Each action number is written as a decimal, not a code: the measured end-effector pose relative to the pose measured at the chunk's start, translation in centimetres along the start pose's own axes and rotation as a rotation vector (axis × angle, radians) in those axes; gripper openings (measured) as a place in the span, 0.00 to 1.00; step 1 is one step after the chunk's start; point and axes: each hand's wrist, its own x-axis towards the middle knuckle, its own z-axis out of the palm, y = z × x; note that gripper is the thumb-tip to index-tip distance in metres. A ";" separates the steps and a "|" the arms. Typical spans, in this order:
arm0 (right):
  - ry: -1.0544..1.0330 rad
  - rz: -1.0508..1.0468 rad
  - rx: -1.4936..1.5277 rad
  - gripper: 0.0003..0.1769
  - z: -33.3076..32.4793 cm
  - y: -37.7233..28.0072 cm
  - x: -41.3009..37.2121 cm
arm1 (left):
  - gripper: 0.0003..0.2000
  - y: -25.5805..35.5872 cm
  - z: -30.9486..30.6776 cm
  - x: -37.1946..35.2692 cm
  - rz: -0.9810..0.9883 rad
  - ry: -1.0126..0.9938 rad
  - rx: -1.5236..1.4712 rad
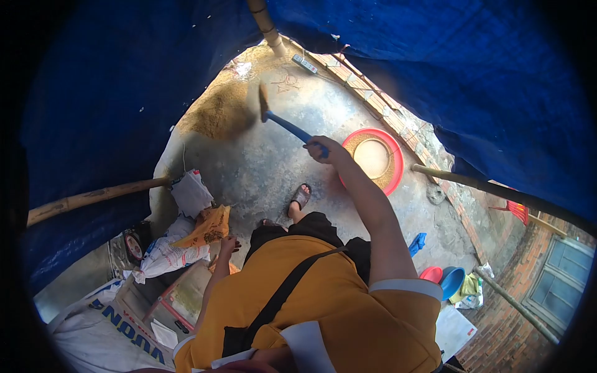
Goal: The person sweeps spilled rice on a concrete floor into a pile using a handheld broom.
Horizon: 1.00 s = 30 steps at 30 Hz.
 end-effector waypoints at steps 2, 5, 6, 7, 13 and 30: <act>-0.009 0.004 -0.020 0.08 0.1 1.2 -2.1 | 0.11 0.4 -0.1 0.6 0.013 -0.015 -0.019; 0.053 -0.074 -0.134 0.11 0.0 4.3 -5.6 | 0.12 2.5 -0.4 0.1 0.114 -0.018 -0.048; 0.066 -0.078 -0.123 0.09 -0.7 5.2 -6.5 | 0.11 3.2 -0.5 0.1 0.144 -0.023 -0.052; 0.079 -0.084 -0.112 0.07 -1.4 5.9 -7.4 | 0.11 3.9 -0.7 0.2 0.176 -0.030 -0.055; 0.526 -0.033 -0.096 0.07 -9.2 9.1 -5.6 | 0.11 4.3 -1.4 1.7 0.342 -0.041 -0.132; 0.184 0.015 -0.745 0.08 6.3 18.3 8.7 | 0.09 -17.0 -3.8 -2.0 0.032 0.116 -0.336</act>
